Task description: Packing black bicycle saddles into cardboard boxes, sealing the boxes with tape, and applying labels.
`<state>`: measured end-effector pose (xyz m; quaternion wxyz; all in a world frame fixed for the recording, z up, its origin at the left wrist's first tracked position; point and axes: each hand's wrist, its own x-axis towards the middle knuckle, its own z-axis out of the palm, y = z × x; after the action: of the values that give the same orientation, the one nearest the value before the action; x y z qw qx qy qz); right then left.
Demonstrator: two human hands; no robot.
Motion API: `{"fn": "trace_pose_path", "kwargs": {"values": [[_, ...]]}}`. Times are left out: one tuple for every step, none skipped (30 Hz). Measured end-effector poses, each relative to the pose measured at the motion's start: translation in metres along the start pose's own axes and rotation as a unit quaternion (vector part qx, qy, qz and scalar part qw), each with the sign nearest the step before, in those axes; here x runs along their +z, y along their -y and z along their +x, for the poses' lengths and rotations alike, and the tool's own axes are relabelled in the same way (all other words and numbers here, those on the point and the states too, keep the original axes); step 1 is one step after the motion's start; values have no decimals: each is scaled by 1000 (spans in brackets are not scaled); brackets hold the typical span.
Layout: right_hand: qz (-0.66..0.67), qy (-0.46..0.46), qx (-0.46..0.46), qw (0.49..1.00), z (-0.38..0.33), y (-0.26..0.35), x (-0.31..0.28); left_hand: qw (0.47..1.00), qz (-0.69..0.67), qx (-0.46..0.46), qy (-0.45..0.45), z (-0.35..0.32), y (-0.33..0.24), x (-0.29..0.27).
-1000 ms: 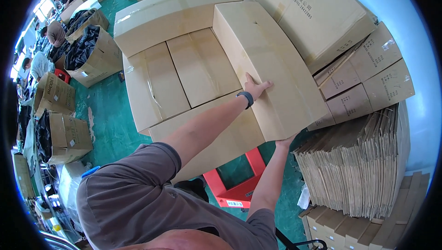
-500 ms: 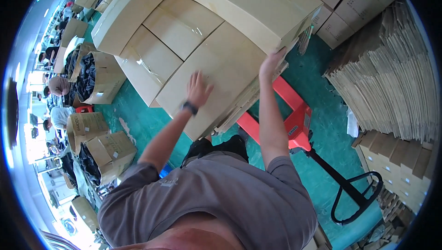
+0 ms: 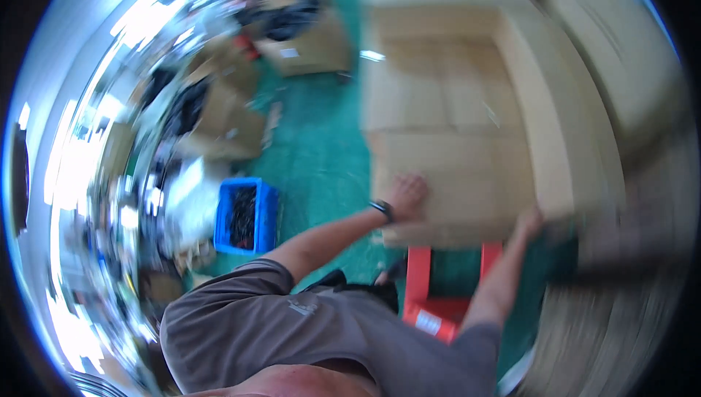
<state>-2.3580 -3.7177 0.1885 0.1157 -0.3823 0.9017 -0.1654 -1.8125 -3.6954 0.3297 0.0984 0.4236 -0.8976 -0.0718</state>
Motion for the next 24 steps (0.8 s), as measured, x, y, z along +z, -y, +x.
{"fn": "trace_pose_path", "kwargs": {"values": [[100,-39,-73,992,-15,-14,12,997,47,-28,46,-15,-5,-5],[179,-68,-89,977,-23,-60,-7,980,-40,-44,190,-11,-19,-10],[171,-286,-285,899,-44,-38,-8,975,-187,-117,35,-39,-11,54],[213,-236,-350,881,-112,71,22,961,-259,-89,-26,-103,-25,42],[216,-152,-398,879,-176,124,47,938,-330,-98,49,-155,-36,22],[208,-74,-434,874,-248,156,72,946,-323,3,-12,-218,-41,11],[190,3,-473,861,-327,179,90,957,-290,-7,32,-282,-40,21],[161,74,-494,851,-403,174,109,934,-350,-52,41,-366,-42,7],[127,140,-532,826,-480,184,105,944,-312,-108,9,-446,-25,77],[90,203,-533,817,-552,163,130,894,-330,-281,115,-542,-36,32],[52,262,-543,796,-623,152,142,859,-307,-405,61,-645,-47,53],[15,328,-551,767,-710,140,154,819,-222,-528,-19,-777,-63,100],[-29,373,-541,753,-766,120,171,699,-257,-660,99,-856,-83,52],[-71,423,-535,727,-822,110,184,619,-239,-737,129,-951,-108,42],[-125,456,-527,706,-825,76,220,533,-234,-808,90,-1032,-144,32],[-179,485,-516,683,-856,63,267,471,-251,-846,16,-1118,-174,20],[-113,522,-551,642,-981,86,257,319,-237,-910,-118,-1239,-229,27],[25,526,-527,667,-1049,96,259,270,-189,-924,-194,-1315,-278,8],[26,539,-569,620,-1095,118,254,185,-171,-936,-247,-1371,-325,-3],[-28,575,-545,610,-1138,141,240,127,-121,-943,-283,-1420,-375,3],[-42,570,-567,593,-1172,161,236,49,-107,-946,-301,-1456,-417,0],[-52,575,-537,614,-1181,179,252,12,-80,-947,-312,-1486,-446,4],[-61,583,-509,630,-1201,192,268,-3,-87,-942,-325,-1515,-469,12],[-74,616,-449,643,-1250,186,256,-14,-54,-924,-379,-1555,-496,11]]}}
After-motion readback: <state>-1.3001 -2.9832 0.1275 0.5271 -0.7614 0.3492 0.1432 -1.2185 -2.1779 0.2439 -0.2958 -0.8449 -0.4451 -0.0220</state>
